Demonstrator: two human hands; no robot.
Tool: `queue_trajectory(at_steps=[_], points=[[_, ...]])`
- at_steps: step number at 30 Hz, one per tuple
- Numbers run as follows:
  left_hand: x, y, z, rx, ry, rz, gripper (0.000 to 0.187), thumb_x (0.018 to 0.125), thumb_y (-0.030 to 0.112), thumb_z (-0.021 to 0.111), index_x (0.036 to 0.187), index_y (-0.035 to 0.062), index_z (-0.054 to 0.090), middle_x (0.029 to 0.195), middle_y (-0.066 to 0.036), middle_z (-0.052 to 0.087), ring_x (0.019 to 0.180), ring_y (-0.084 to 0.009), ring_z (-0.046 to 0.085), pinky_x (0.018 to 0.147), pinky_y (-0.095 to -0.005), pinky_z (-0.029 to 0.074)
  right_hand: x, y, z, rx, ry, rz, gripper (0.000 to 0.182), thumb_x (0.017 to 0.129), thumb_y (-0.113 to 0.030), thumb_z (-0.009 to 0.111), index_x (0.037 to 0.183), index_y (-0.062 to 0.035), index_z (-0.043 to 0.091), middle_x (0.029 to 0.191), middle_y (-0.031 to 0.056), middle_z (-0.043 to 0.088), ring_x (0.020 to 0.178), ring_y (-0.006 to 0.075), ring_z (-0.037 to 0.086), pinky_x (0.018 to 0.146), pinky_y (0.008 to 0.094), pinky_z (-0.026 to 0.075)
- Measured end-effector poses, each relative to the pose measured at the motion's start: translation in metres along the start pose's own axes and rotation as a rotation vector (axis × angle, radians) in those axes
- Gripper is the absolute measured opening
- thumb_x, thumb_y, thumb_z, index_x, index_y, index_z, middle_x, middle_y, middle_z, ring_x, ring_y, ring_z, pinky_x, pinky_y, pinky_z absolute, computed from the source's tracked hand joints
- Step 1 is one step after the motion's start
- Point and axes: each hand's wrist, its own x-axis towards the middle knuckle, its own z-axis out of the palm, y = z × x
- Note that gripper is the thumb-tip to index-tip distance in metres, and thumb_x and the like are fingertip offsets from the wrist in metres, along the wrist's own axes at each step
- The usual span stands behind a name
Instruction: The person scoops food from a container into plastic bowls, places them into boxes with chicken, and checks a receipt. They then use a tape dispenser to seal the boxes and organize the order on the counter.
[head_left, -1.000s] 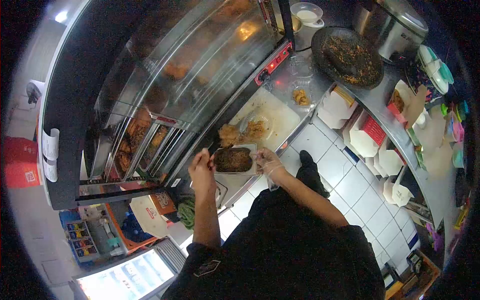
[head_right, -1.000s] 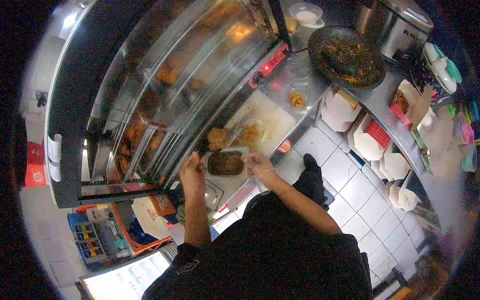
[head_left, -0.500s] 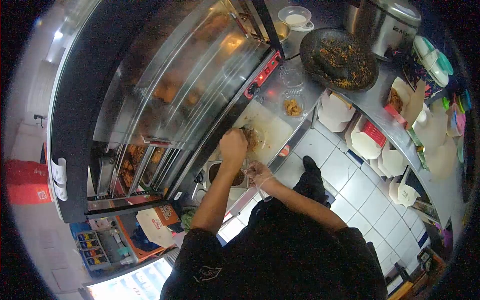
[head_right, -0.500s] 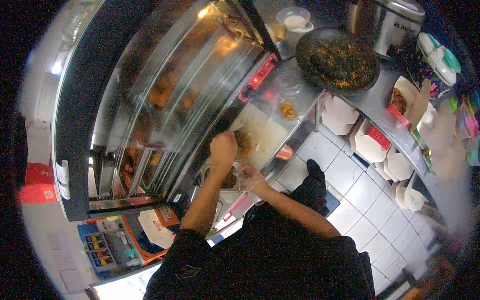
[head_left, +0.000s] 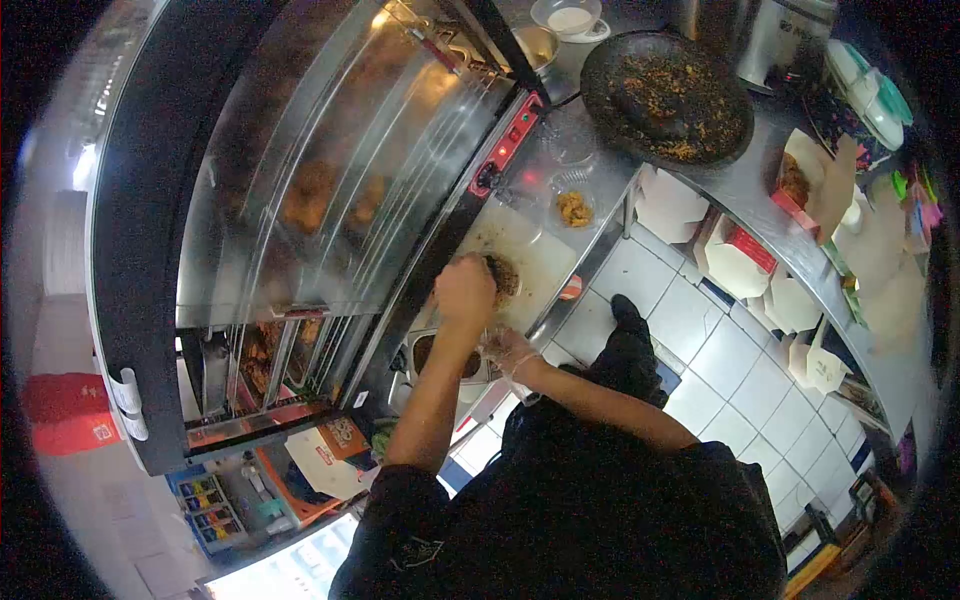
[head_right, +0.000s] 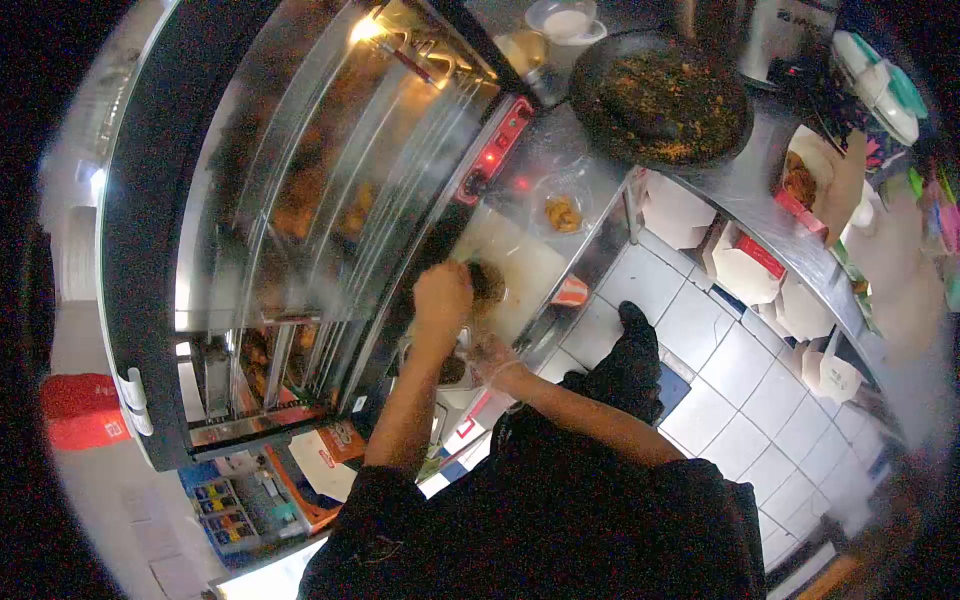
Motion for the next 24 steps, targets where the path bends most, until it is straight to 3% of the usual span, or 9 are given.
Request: queue_trajectory(at_steps=[9, 11, 13, 15, 17, 19, 21, 22, 24], points=[[-0.012, -0.008, -0.007, -0.132, 0.077, -0.089, 0.024, 0.086, 0.018, 0.054, 0.075, -0.0001, 0.066, 0.074, -0.022, 0.065, 0.069, -0.0379, 0.066, 0.063, -0.046, 0.054, 0.002, -0.026, -0.013, -0.174, -0.208, 0.31, 0.024, 0.088, -0.024, 0.064, 0.1, -0.0055, 0.053, 0.094, 0.0078, 0.057, 0.086, 0.0183, 0.056, 0.073, 0.034, 0.049], [-0.015, -0.01, 0.004, -0.134, 0.04, -0.11, 0.025, 0.086, 0.02, 0.054, 0.075, 0.0004, 0.066, 0.073, -0.022, 0.065, 0.069, -0.0382, 0.066, 0.063, -0.0461, 0.054, 0.003, -0.014, -0.012, -0.021, -0.165, 0.145, 0.026, 0.087, -0.025, 0.065, 0.099, -0.0051, 0.053, 0.094, 0.008, 0.056, 0.085, 0.0197, 0.056, 0.074, 0.034, 0.049], [-0.015, -0.024, 0.032, -0.152, 0.063, -0.121, 0.025, 0.086, 0.021, 0.056, 0.073, 0.0012, 0.065, 0.073, -0.022, 0.065, 0.069, -0.0381, 0.066, 0.064, -0.0461, 0.053, -0.004, -0.022, -0.011, 0.274, -0.134, 0.316, 0.024, 0.086, -0.022, 0.067, 0.096, -0.0056, 0.053, 0.095, 0.0076, 0.056, 0.086, 0.0195, 0.056, 0.072, 0.0324, 0.049], [-0.025, -0.039, 0.016, -0.228, 0.129, -0.194, 0.024, 0.086, 0.021, 0.058, 0.078, 0.0006, 0.067, 0.072, -0.021, 0.065, 0.068, -0.0384, 0.065, 0.063, -0.0446, 0.053, -0.002, -0.013, -0.009, 0.318, -0.048, 0.203, 0.025, 0.082, -0.006, 0.069, 0.098, -0.0086, 0.05, 0.09, 0.002, 0.056, 0.083, 0.0165, 0.053, 0.079, 0.0287, 0.047], [-0.044, -0.068, 0.005, -0.436, 0.28, -0.252, 0.023, 0.085, 0.022, 0.061, 0.084, 0.0003, 0.069, 0.072, -0.02, 0.065, 0.063, -0.0323, 0.066, 0.06, -0.0408, 0.052, -0.004, -0.028, -0.015, 0.273, -0.084, 0.33, 0.024, 0.084, -0.01, 0.069, 0.098, -0.0089, 0.05, 0.089, 0.0026, 0.056, 0.084, 0.0158, 0.054, 0.079, 0.0282, 0.047], [-0.07, -0.095, -0.017, -0.731, 0.119, -0.591, 0.024, 0.086, 0.023, 0.064, 0.088, 0.0003, 0.07, 0.069, -0.013, 0.066, 0.055, -0.0198, 0.062, 0.054, -0.0329, 0.049, 0.001, -0.058, -0.019, 0.225, -0.125, 0.455, 0.023, 0.085, -0.013, 0.069, 0.098, -0.0092, 0.05, 0.089, 0.0032, 0.056, 0.085, 0.015, 0.054, 0.079, 0.0277, 0.047], [-0.108, -0.119, -0.017, -1.251, 0.285, -0.744, 0.024, 0.088, 0.024, 0.065, 0.088, 0.0002, 0.07, 0.068, -0.006, 0.064, 0.055, -0.0084, 0.054, 0.051, -0.0241, 0.043, 0.003, -0.074, -0.018, 0.257, -0.057, 0.607, 0.021, 0.087, -0.012, 0.065, 0.099, -0.0117, 0.048, 0.08, 0.0007, 0.056, 0.073, 0.0161, 0.061, 0.072, 0.0345, 0.057], [-0.129, -0.126, -0.024, -1.22, 0.266, -0.799, 0.024, 0.088, 0.023, 0.066, 0.088, -0.0003, 0.069, 0.068, -0.004, 0.062, 0.055, -0.0072, 0.053, 0.052, -0.022, 0.043, 0.003, -0.02, -0.019, 0.184, -0.111, 0.426, 0.02, 0.087, -0.011, 0.065, 0.098, -0.0127, 0.048, 0.083, 0.0017, 0.059, 0.073, 0.0204, 0.063, 0.07, 0.0409, 0.059], [-0.166, -0.135, -0.038, -1.236, 0.233, -0.899, 0.022, 0.087, 0.021, 0.067, 0.091, -0.0015, 0.068, 0.07, -0.003, 0.061, 0.057, -0.0061, 0.052, 0.055, -0.0218, 0.047, -0.002, -0.039, -0.026, 0.331, -0.142, 0.506, 0.022, 0.086, -0.011, 0.066, 0.099, -0.0132, 0.048, 0.085, 0.0021, 0.06, 0.073, 0.0217, 0.064, 0.067, 0.042, 0.059]])
